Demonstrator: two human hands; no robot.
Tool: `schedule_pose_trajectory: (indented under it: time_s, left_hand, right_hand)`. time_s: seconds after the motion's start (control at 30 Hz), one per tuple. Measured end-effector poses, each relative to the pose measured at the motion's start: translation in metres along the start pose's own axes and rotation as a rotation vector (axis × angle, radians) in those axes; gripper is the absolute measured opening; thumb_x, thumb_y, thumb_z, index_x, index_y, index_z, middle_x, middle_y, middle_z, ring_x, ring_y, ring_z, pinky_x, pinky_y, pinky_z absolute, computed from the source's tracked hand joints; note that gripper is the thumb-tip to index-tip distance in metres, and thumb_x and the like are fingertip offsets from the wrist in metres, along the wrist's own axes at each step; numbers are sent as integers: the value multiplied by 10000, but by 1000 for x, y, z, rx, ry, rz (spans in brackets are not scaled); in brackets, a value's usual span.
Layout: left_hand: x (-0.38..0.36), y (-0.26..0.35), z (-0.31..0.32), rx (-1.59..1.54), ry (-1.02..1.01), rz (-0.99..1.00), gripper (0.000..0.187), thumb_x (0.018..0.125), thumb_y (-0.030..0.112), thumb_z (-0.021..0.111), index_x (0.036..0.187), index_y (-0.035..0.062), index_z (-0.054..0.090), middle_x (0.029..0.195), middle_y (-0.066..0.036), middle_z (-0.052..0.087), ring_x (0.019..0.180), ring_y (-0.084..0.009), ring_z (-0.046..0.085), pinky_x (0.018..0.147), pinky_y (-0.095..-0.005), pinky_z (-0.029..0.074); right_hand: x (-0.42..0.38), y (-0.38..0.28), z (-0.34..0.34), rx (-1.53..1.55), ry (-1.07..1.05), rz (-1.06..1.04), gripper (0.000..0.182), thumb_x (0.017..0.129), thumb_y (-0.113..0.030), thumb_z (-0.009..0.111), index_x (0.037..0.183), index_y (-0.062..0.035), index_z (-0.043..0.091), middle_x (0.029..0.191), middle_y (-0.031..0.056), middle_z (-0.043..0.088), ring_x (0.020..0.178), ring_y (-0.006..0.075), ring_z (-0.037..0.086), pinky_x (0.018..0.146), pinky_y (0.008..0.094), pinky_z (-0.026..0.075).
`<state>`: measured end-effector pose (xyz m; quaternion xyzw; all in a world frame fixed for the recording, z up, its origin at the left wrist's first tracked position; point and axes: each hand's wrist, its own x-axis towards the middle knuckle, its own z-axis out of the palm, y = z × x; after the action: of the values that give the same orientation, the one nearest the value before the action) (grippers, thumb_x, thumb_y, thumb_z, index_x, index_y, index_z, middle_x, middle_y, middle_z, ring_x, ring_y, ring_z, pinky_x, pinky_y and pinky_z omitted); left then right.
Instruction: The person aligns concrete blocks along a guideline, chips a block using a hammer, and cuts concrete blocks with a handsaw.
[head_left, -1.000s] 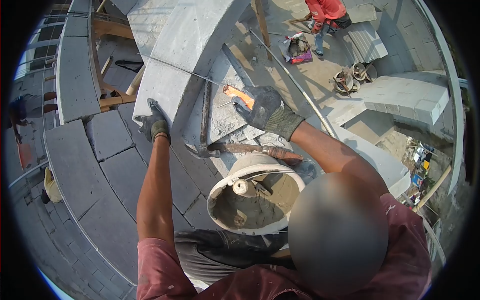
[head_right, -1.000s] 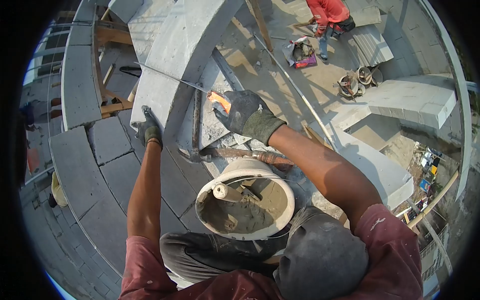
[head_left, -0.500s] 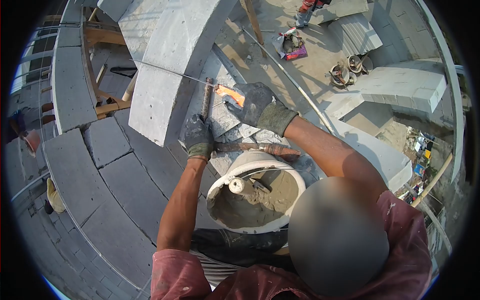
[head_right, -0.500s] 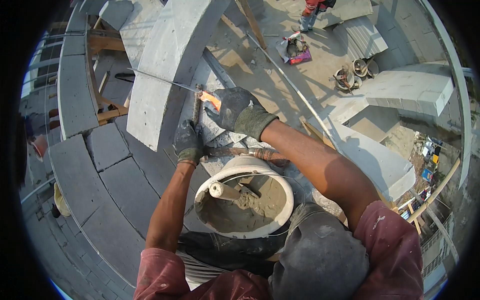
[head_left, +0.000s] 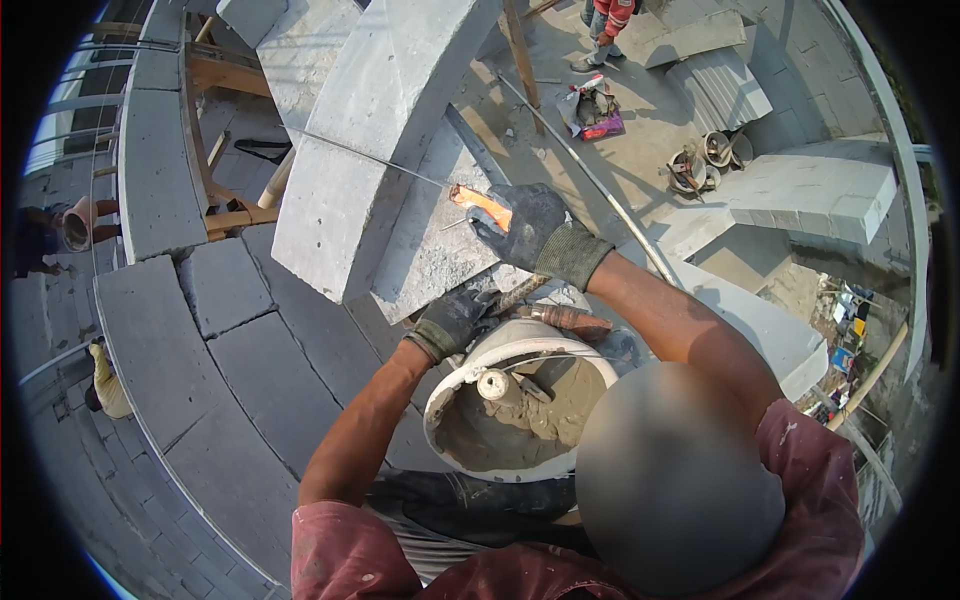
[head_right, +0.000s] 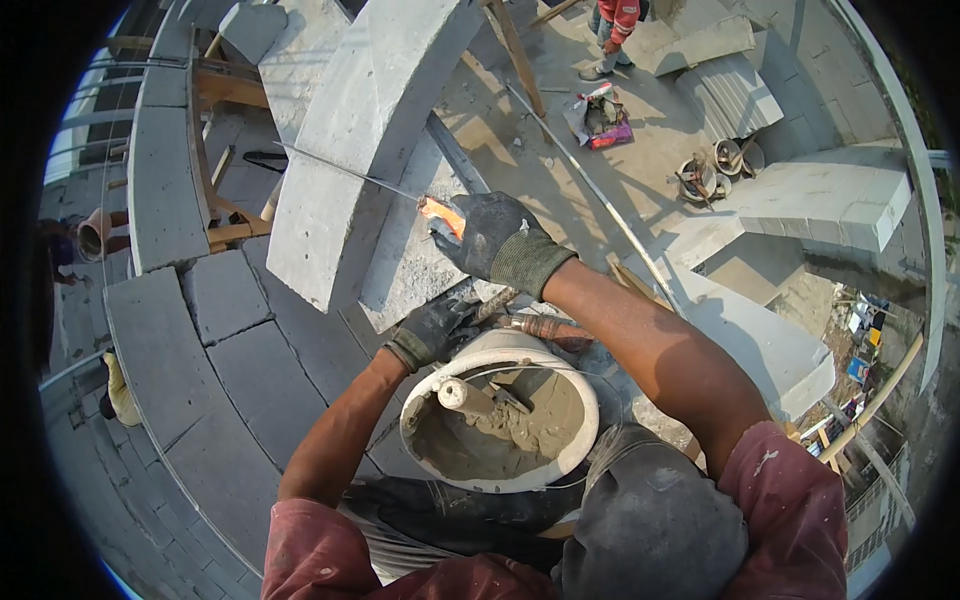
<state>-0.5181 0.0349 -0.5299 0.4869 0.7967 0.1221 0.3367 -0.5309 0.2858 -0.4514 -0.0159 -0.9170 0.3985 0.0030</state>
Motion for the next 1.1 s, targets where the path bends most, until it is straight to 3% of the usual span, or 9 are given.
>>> schedule_pose_trajectory:
  time_s: [0.1, 0.17, 0.3, 0.37, 0.43, 0.57, 0.67, 0.97, 1.1]
  left_hand:
    - [6, -3, -2, 11, -90, -102, 434, 884, 356, 630, 1262, 147, 591, 1100, -134, 659, 1013, -335, 628, 892, -405, 500]
    - [-3, 6, -24, 27, 71, -225, 424, 884, 353, 630, 1251, 143, 599, 1057, -111, 672, 981, -316, 642, 883, -394, 500]
    - [-43, -12, -101, 572, 1032, -517, 559, 940, 366, 556, 1353, -1, 469, 1277, -205, 559, 1140, -382, 554, 977, -449, 440]
    - [-61, -76, -113, 366, 1292, -1186, 726, 933, 476, 543, 1418, -34, 367, 1420, -227, 439, 1262, -401, 467, 1059, -442, 368]
    - [-60, -146, -113, -207, 1323, -1582, 837, 876, 628, 541, 1379, -33, 441, 1389, -235, 490, 1243, -392, 507, 1034, -437, 401]
    - [-64, -145, -117, -554, 1290, -1429, 822, 827, 694, 550, 1229, -21, 602, 1178, -236, 646, 1094, -397, 619, 941, -452, 477]
    - [-63, -139, -121, -460, 1237, -1495, 819, 830, 692, 547, 1234, -19, 597, 1190, -239, 640, 1101, -405, 613, 946, -452, 472]
    - [-65, -136, -120, -432, 1203, -1429, 908, 826, 743, 489, 1215, -71, 583, 1182, -282, 624, 1114, -419, 603, 951, -452, 463]
    - [-65, -140, -118, -437, 1222, -1452, 923, 829, 752, 474, 1218, -78, 579, 1182, -279, 626, 1118, -416, 601, 960, -449, 459]
  right_hand:
    - [-2, -8, -7, -24, 6, 42, 379, 870, -403, 617, 914, -29, 669, 787, 211, 650, 754, 376, 643, 707, 452, 517]
    - [0, -6, -12, -39, -87, 35, 424, 897, -428, 562, 1016, -37, 674, 854, 216, 673, 804, 373, 662, 739, 448, 533]
    - [-1, -5, -8, 82, 94, -48, 282, 808, -298, 715, 898, -34, 668, 728, 173, 638, 673, 339, 627, 618, 428, 503]
    - [-1, -4, -4, 56, 75, -48, 288, 808, -297, 715, 913, -33, 665, 725, 168, 636, 670, 339, 627, 619, 429, 503]
    - [-9, -3, 0, 26, 38, -42, 295, 808, -296, 715, 928, -32, 662, 722, 162, 634, 667, 339, 627, 619, 431, 504]
    - [-64, 9, -36, -117, 52, -207, 264, 849, -262, 673, 980, -35, 645, 717, 133, 607, 620, 298, 605, 593, 407, 488]
    - [-106, 9, -72, 86, -111, 69, 328, 886, -300, 618, 1091, -46, 651, 832, 179, 673, 711, 338, 646, 616, 406, 515]
    - [-3, 3, -3, -9, 140, -161, 209, 821, -247, 693, 839, -42, 657, 722, 160, 645, 652, 340, 630, 599, 413, 502]
    - [-105, 24, -73, 107, -88, -54, 261, 851, -225, 665, 1050, -55, 661, 810, 150, 649, 632, 314, 622, 588, 406, 487]
